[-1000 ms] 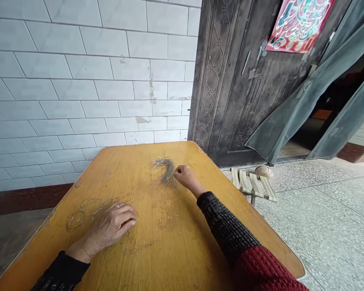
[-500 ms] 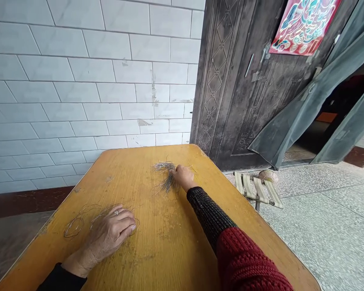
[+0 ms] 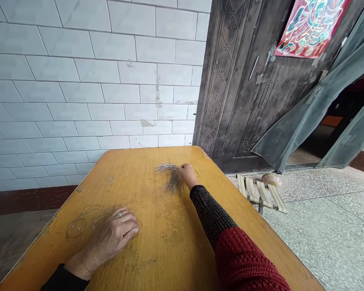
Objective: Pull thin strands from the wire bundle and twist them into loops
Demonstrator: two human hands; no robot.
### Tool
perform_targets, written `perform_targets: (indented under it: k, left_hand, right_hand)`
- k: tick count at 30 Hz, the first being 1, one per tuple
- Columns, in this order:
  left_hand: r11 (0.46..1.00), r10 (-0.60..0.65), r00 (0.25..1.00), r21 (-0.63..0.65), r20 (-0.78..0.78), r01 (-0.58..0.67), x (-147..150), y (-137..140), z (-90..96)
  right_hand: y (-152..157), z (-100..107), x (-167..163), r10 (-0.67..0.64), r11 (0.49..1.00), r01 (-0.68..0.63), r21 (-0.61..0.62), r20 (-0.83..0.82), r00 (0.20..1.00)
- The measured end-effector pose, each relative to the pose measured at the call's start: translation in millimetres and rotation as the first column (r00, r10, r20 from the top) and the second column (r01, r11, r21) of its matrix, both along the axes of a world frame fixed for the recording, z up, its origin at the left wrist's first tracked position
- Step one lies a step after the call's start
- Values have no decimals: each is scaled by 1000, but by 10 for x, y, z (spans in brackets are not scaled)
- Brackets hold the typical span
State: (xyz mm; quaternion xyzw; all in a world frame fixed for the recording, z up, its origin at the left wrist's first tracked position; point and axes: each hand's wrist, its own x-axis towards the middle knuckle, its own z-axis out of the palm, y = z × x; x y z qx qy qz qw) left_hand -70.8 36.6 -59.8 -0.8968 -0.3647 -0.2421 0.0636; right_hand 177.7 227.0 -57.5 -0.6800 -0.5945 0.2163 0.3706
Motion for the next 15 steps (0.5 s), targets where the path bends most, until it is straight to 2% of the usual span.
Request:
perform_targets:
  k: [7,15]
  left_hand:
    - [1000,-8,1000,-13,22,8,-15,13,-49]
    - [1000,-14,1000,-23,9,14,-17,22,-66]
  right_hand:
    - [-76,-12,67,112,994,-101,50,-364,925]
    - [-117,-22,135,130,990,-138,28,-556,821]
